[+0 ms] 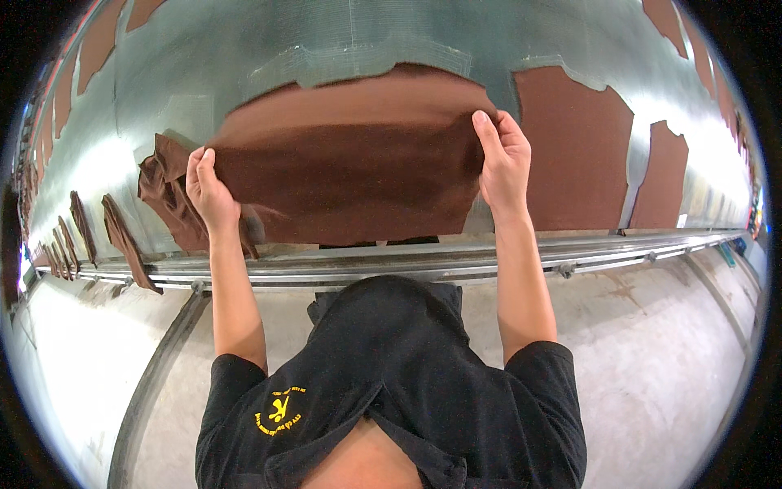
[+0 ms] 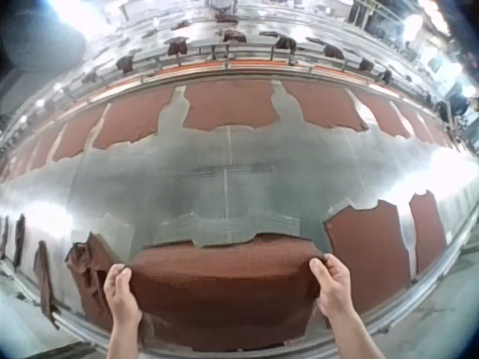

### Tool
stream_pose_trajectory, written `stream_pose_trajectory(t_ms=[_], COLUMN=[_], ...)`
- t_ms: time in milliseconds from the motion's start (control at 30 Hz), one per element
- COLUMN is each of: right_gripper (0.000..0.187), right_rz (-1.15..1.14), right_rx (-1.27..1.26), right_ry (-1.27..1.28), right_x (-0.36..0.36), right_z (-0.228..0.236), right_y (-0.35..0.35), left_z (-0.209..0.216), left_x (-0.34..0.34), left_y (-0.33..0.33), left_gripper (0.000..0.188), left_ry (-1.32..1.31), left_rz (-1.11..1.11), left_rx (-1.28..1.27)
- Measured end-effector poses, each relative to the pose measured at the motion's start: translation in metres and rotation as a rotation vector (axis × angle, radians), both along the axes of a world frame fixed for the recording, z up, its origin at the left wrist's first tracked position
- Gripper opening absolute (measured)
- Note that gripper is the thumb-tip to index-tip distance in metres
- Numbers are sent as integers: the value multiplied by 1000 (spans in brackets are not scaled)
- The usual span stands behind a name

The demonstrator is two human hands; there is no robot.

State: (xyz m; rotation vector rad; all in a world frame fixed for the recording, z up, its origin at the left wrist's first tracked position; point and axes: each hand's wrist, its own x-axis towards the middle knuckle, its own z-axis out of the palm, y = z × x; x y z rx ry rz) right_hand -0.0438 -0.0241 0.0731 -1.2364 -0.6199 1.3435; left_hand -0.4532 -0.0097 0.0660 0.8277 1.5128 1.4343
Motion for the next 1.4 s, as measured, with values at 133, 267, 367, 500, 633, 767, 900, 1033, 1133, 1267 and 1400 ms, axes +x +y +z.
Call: stream_pose_trajectory(t_ms=[133, 267, 367, 500, 633, 767, 900, 1033, 1133, 1267, 1400], right_gripper=[24, 26, 26, 28, 28, 28, 28, 27, 26, 25, 26], right_rz=[-9, 12, -5, -49, -42, -31, -38, -44, -47, -56, -52], right_rx=[-126, -268, -305, -266, -275, -259, -263, -262, -265, -250, -266], right_ry=[-278, -485, -438, -400, -422, -428, -436, -418, -446, -426, -509], right_x=[-10, -11, -9, -11, -12, -11, -12, -13, -13, -13, -13], right_z=[-49, -81, -87, -87, -87, -90, -94, -95, -96, -100, -103], right_y=[36, 42, 36, 33, 30, 23, 20, 20, 19, 18, 18], left_z=[-41, -65, -68, -64, -61, -65, -74, -78, -78, -75, -75], left_x=[12, 16, 14, 14, 16, 14, 12, 10, 11, 13, 13], left_y=[38, 46, 40, 35, 29, 21, 14, 12, 13, 13, 14], left_gripper=[17, 20, 21, 20, 19, 20, 23, 24, 25, 26, 27], left_ry=[184, 258, 258, 237, 246, 236, 321, 362, 414, 464, 499], left_rz=[5, -30, -25, -3, 8, 7, 0, -16, -31, -45, -35], left_rx=[-157, -283, -274, -268, -282, -329, -312, -341, -362, -329, -322])
